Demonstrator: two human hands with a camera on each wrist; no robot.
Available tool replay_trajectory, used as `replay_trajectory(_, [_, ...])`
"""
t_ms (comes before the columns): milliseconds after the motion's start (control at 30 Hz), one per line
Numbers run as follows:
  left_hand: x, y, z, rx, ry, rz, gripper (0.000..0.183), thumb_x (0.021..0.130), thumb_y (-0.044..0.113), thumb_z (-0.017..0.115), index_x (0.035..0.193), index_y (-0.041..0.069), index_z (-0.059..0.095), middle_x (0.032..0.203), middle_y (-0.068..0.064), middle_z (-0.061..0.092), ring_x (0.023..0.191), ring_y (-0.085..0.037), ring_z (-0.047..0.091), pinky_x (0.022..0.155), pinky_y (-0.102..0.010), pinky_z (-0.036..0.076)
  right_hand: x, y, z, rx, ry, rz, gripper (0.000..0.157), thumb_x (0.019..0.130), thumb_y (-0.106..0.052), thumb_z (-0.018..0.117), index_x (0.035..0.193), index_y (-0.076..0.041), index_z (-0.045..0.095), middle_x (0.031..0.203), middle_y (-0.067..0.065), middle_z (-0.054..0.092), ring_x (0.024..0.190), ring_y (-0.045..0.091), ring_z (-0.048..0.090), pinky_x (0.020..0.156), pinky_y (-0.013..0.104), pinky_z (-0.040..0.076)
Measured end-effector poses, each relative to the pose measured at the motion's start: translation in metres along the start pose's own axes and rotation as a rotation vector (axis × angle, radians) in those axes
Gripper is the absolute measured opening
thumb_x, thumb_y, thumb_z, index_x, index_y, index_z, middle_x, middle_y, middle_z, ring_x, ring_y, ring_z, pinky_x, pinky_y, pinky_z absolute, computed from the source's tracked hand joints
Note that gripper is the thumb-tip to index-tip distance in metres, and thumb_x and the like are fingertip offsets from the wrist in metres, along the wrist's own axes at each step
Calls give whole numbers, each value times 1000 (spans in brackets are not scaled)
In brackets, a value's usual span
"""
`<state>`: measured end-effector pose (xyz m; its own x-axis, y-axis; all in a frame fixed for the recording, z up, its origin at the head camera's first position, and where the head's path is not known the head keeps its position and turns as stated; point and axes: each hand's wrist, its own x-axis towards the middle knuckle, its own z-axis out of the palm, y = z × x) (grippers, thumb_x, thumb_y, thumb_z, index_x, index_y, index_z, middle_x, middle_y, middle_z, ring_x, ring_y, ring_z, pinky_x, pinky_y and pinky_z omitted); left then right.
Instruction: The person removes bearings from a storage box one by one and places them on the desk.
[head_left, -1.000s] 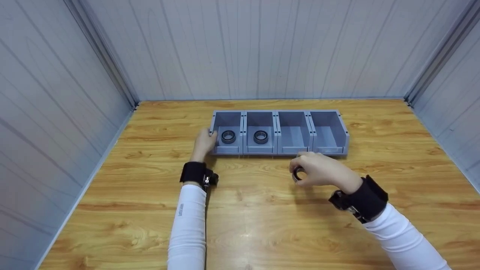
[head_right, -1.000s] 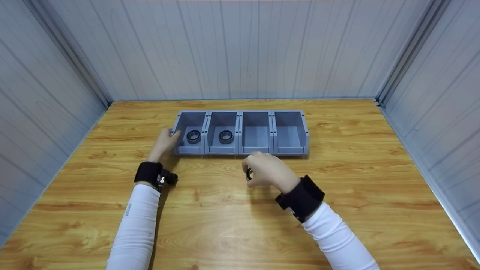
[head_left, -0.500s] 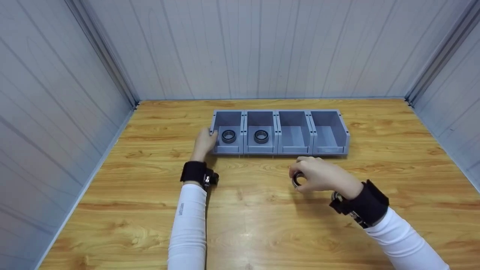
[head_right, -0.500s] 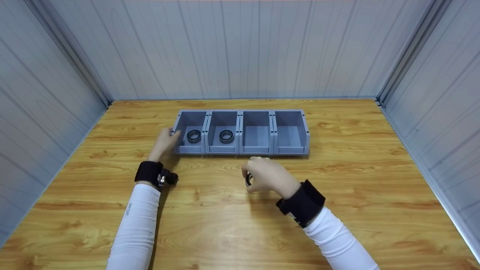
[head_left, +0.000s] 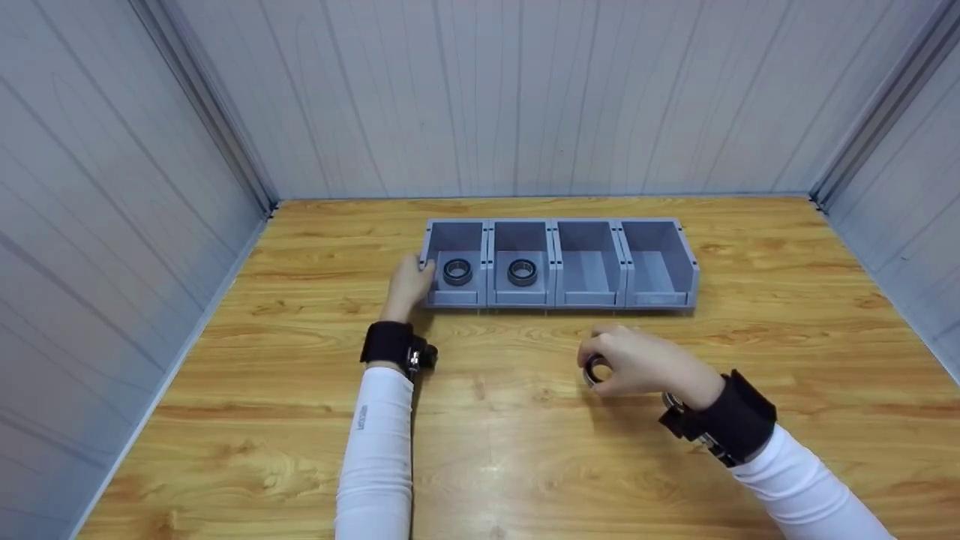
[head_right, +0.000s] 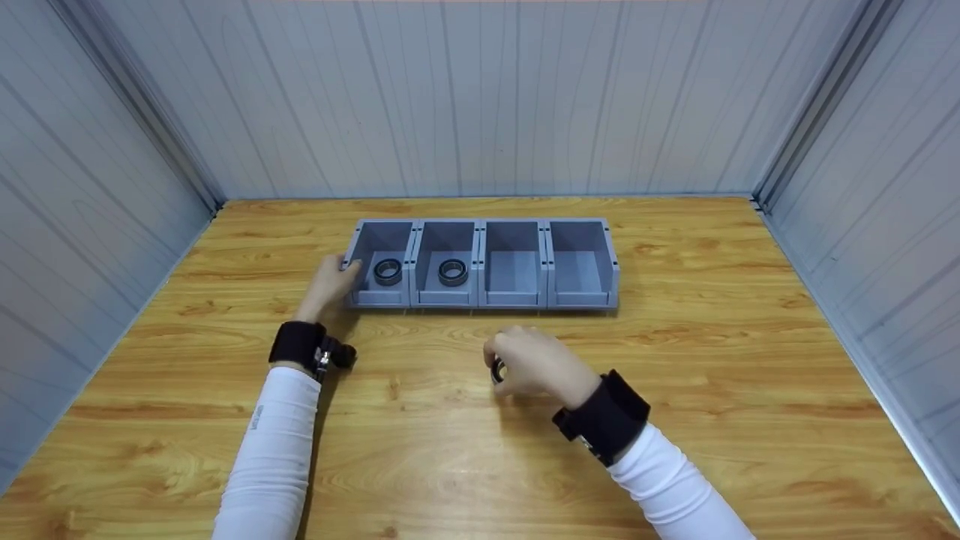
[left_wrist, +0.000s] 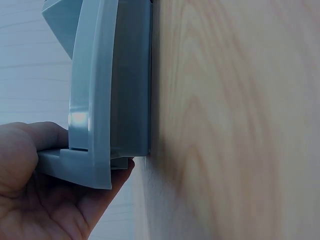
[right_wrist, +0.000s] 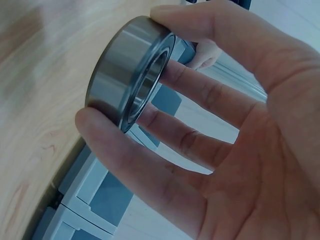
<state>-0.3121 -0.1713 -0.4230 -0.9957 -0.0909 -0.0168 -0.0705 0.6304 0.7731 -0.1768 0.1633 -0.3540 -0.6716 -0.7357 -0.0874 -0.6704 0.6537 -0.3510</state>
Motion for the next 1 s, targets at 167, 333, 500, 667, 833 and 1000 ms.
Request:
replay_trajectory(167, [1, 1, -1, 14, -3, -13, 18, 95, 17, 46, 83, 4, 53, 73, -2, 41, 71, -19, 45, 64, -29, 37, -2, -1, 3, -14, 1, 16, 21, 72, -16, 71, 92, -11, 66, 89, 3, 59, 76, 13, 54, 66, 29, 45])
replay_trajectory(333, [1, 2, -1, 19, -11, -24, 21, 95, 18, 45, 88, 1, 55, 75, -4, 43, 74, -21, 47, 67, -32, 40, -5, -3, 6, -22, -8, 32, 21, 75, -18, 71, 94, -12, 67, 91, 1, 59, 76, 13, 53, 65, 30, 44])
replay_trajectory(500, [0, 2, -2, 17, -9, -20, 20, 95, 17, 46, 86, 1, 55, 75, -4, 44, 73, -20, 47, 65, -31, 40, -8, -5, 8, 3, -22, 25, 23, 73, -14, 70, 96, -10, 68, 91, 2, 58, 74, 11, 52, 64, 28, 44])
replay_trajectory(667, [0, 2, -1, 7, 11, -5, 23, 95, 16, 47, 73, 9, 46, 69, -1, 41, 66, -18, 44, 60, -28, 36, -10, -6, 9, 33, -59, 57, 24, 73, -13, 69, 97, -10, 68, 90, 2, 56, 72, 11, 49, 64, 27, 42])
replay_trajectory(833, [1, 1, 0, 4, 14, 3, 24, 95, 17, 47, 72, 11, 45, 66, 0, 41, 63, -16, 43, 59, -27, 35, -11, -7, 14, 27, -46, 45, 23, 74, -16, 71, 96, -10, 68, 91, 2, 57, 73, 11, 50, 64, 27, 43])
replay_trajectory(1000, [0, 0, 0, 2, 15, 7, 25, 95, 16, 47, 71, 11, 42, 65, 0, 40, 61, -16, 41, 58, -27, 35, -13, -5, 20, 17, -22, 11, 22, 75, -16, 72, 95, -10, 68, 94, 2, 60, 78, 13, 55, 70, 32, 47])
